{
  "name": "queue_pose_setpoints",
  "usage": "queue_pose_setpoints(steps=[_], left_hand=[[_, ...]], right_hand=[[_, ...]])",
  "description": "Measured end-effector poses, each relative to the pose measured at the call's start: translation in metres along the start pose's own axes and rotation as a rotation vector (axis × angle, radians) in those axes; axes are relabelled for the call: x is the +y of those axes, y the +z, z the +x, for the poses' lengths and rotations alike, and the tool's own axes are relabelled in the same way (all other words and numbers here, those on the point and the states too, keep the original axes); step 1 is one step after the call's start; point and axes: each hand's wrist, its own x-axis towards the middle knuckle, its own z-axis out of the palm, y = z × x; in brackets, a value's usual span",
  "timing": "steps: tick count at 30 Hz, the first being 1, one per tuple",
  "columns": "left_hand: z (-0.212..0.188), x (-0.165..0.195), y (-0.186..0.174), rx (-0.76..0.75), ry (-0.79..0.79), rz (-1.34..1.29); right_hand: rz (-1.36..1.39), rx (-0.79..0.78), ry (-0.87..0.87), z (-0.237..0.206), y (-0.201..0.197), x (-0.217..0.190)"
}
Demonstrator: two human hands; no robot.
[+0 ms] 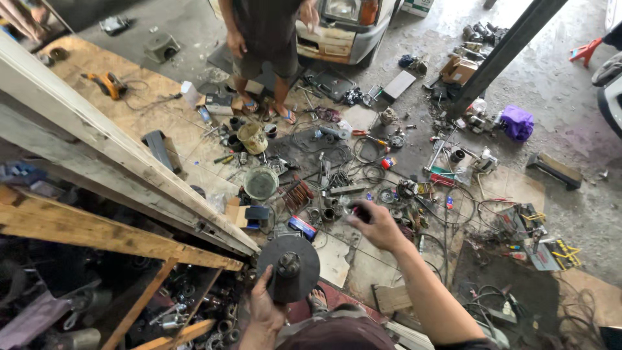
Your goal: The person sits on the floor of a cluttered workshop and assembles a circular metal component. They insert a bolt into the center, tighten it with a wrench, and then attach a smaller cylindrical part to the assembly. The person holds and rotates the assembled unit to inspect it.
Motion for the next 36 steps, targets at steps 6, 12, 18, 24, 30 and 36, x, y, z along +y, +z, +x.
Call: queue_pose_setpoints(steps=[6,12,18,24,30,36], left_hand=[[0.013,-0.013,-0.006,0.136,-0.005,-0.013],[0.024,-0.024,-0.001,0.127,-0.013,-0.019],[0.036,-0.031,0.018,0.168,-0.089,0.085],[0.052,-0.037,0.037,0.093,-0.156,0.136],[0.069,-0.053,0.054,-0.024,-0.168,0.159],[0.085,-0.065,0.07,-0.129,-0.248,0.162]], right_hand=[[0.055,0.069,0.462,-0.003,-0.052,0.092],[-0.146,0.288,0.403,-0.008,-0.088,0.136],[-0.103,0.326,0.257,-0.017,-0.103,0.163],[-0.083,0.474,0.325,-0.029,-0.14,0.175],[0.155,0.611,0.476,-0.051,-0.15,0.142],[0.05,0.382,0.053,-0.065,-0.095,0.078]])
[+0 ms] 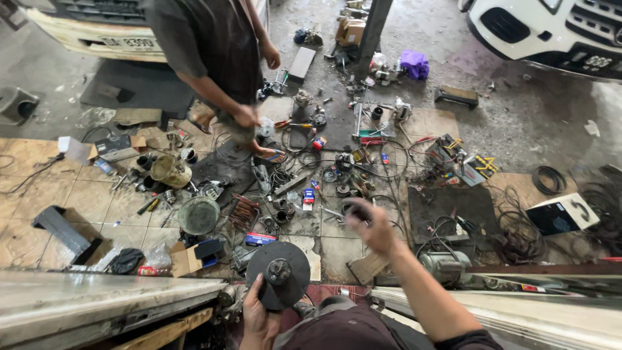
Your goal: The person sits on the floor of a cluttered workshop and assembles a circular metal component. They insert a bolt into the center, tighten it with a wrench, and then attach a smaller cylindrical part to the assembly. The person holds and rotates the assembled unit to inspect it.
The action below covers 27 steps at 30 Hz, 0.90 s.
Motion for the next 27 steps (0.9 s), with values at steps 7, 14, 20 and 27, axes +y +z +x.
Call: queue_pose_setpoints(steps=[7,14,20,27], left_hand=[[0.006,-0.019,0.008,-0.042,-0.031,0.031],[-0.002,-0.021,-0.012,-0.021,-0.033,0.035],[-0.003,-0.027,-0.032,0.052,-0.051,0.043],[-0.008,-0.025,-0.028,0.065,-0.08,0.08]], right_hand=[[0.233,-0.237,-0.355,-0.032,0.078,-0.082],[0.357,-0.376,-0.207,-0.03,0.101,-0.074],[0.528,-0.458,-0.041,-0.044,0.135,-0.058],[0.669,-0.374,-0.026,-0.054,0.129,-0.048]])
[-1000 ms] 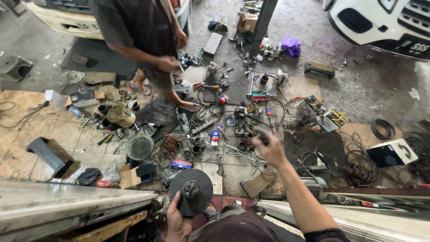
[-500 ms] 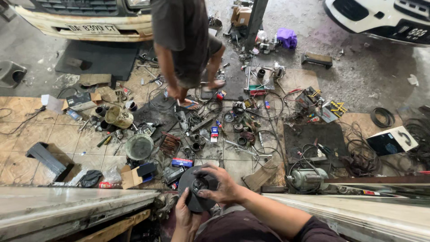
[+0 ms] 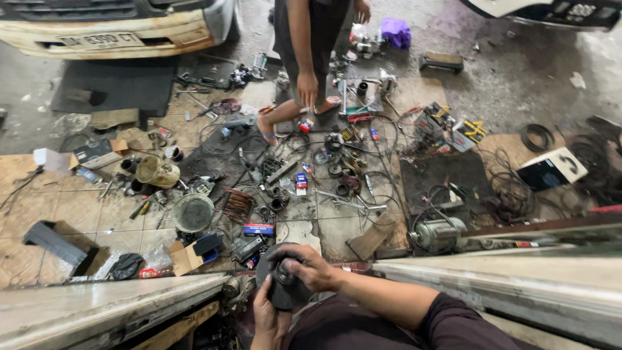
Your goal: The person sits on the floor of a cluttered workshop and assembles a circular metal component. They insert a bolt into the center, tighten it with a wrench, and then attach a smaller cylindrical part to the assembly. The person holds and rotates the assembled unit to inspect it.
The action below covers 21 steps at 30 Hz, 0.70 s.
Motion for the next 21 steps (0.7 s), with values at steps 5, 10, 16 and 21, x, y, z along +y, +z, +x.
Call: queue_pose_setpoints(steps=[5,10,16,21], left_hand=[[-0.006,0.008,0.019,-0.018,-0.036,-0.011],[-0.01,0.014,0.029,0.002,-0.046,0.046],[-0.01,0.01,0.025,-0.014,-0.069,0.059],[-0.011,0.008,0.018,-0.009,-0.063,0.062]], right_hand=[[-0.044,0.152,-0.044,-0.013,-0.035,0.003],[0.017,0.403,0.08,-0.031,-0.071,0.021],[-0.136,0.567,0.125,-0.062,-0.11,0.043],[-0.222,0.687,0.231,-0.067,-0.149,0.05]])
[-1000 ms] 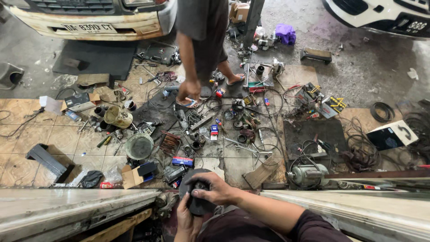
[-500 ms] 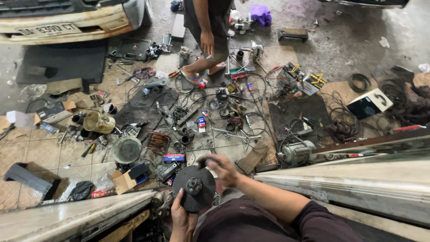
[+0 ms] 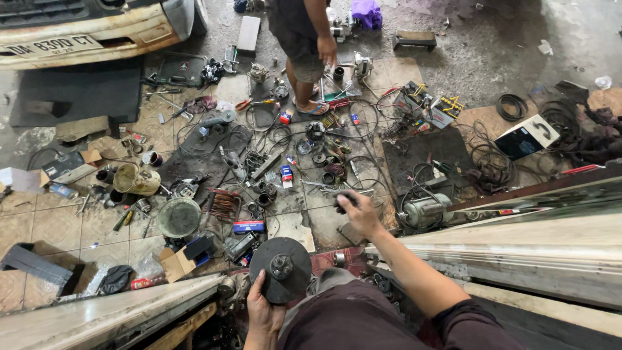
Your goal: The person sits on the floor of a cluttered workshop and assembles a circular metal component. They insert a bolt into the center, tighten it with a wrench, and then attach a smaller cylindrical part to the assembly. The person holds and rotates the assembled unit to inspect it.
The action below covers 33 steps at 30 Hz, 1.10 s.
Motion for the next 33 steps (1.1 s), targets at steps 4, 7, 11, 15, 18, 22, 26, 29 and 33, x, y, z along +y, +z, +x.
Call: queue_pose_setpoints(steps=[4,7,11,15,18,22,26,29,33], left_hand=[[-0.005,-0.002,-0.004,0.022,0.011,0.0],[-0.008,-0.002,-0.008,0.012,0.029,-0.018],[-0.013,0.0,-0.009,0.093,0.032,-0.034],[-0.018,0.003,-0.004,0.08,0.056,-0.04],[-0.021,0.003,0.0,0.099,0.066,-0.025],[-0.023,0.0,0.001,0.113,0.07,-0.012],[-0.02,-0.005,-0.004,0.093,0.073,-0.035],[-0.018,-0.008,-0.009,0.08,0.076,-0.04],[-0.016,-0.01,-0.011,0.1,0.083,-0.006]], right_hand=[[-0.062,0.088,0.049,0.011,-0.018,0.006],[-0.16,0.152,0.025,0.014,-0.025,0.007],[-0.225,0.168,-0.003,0.015,-0.028,0.004],[-0.312,0.178,0.046,0.018,-0.026,-0.002],[-0.279,0.176,0.055,0.02,-0.025,-0.005],[-0.232,0.146,0.063,0.019,-0.028,-0.005],[-0.296,0.162,0.042,0.016,-0.032,-0.002],[-0.325,0.163,0.049,0.02,-0.035,-0.002],[-0.386,0.114,0.107,0.047,-0.041,-0.009]])
